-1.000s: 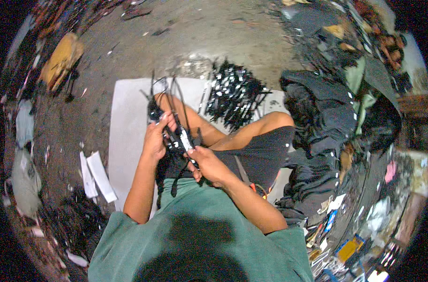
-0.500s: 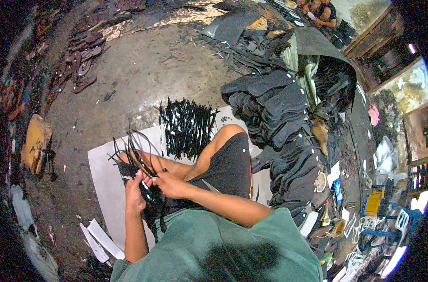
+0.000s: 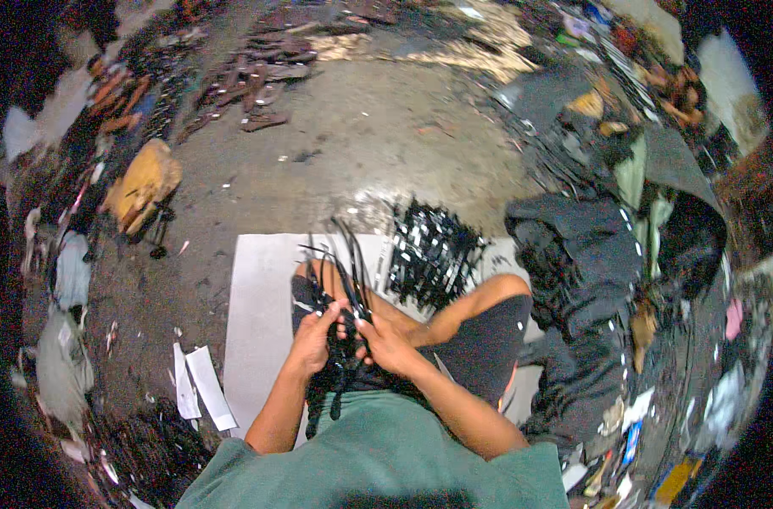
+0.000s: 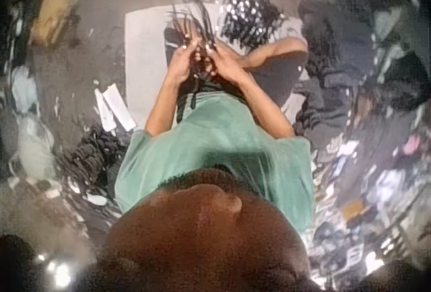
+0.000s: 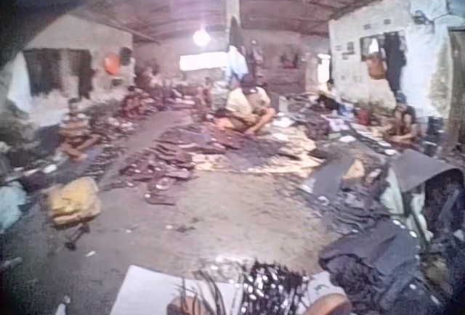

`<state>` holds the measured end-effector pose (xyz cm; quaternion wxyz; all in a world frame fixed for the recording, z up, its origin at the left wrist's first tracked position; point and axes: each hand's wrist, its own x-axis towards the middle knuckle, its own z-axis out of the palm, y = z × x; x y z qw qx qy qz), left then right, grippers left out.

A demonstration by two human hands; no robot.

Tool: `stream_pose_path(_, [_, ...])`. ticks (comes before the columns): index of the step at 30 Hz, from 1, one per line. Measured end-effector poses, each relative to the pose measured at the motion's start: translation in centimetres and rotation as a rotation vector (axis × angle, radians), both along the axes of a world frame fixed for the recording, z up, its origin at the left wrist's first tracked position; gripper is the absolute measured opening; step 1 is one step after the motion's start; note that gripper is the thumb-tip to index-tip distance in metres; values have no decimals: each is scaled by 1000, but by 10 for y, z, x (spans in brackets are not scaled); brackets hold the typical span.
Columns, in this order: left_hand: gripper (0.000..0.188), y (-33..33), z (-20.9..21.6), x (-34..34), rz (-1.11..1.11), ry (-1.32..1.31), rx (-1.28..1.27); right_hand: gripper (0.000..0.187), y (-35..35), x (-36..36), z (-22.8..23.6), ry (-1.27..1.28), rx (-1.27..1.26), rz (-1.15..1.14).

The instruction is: The person sits on the floor and repeatedly gathers bundles of long black rubber strips, aligns them, and cuts them into shorter lengths using red-handled scissors. The cut pieces are placed into a pile on the floor.

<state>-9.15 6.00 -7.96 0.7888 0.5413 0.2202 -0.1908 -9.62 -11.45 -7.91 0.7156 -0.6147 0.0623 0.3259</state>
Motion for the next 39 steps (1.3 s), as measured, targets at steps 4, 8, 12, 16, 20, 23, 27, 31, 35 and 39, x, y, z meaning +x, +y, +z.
stream_pose_path(4, [40,-13,2,6,63,99,-132,27,9,-3,-24,-327,-75,15])
stream_pose_path(8, [47,-22,-3,5,68,33,-252,26,14,-5,-25,-150,-110,122])
stream_pose_path(12, [49,-17,4,1,-4,87,-262,24,9,-3,10,27,2,119])
stream_pose_path(16, [38,-2,-5,4,-135,203,-296,26,9,3,23,89,134,-6])
stream_pose_path(20, [39,-10,6,12,-78,129,-416,21,3,10,22,71,106,22])
stream_pose_path(23, [49,-13,-5,9,-61,85,-403,22,5,5,18,146,100,3])
stream_pose_path(27, [55,-19,2,10,-82,76,-326,24,9,5,12,28,62,47])
stream_pose_path(31, [61,-22,7,10,-57,109,-259,24,11,4,14,-30,37,122])
stream_pose_path(35, [63,-25,-2,12,-39,43,-172,23,8,-2,20,220,132,157])
stream_pose_path(39, [49,-33,-13,11,-26,93,-249,23,11,-11,20,333,179,26])
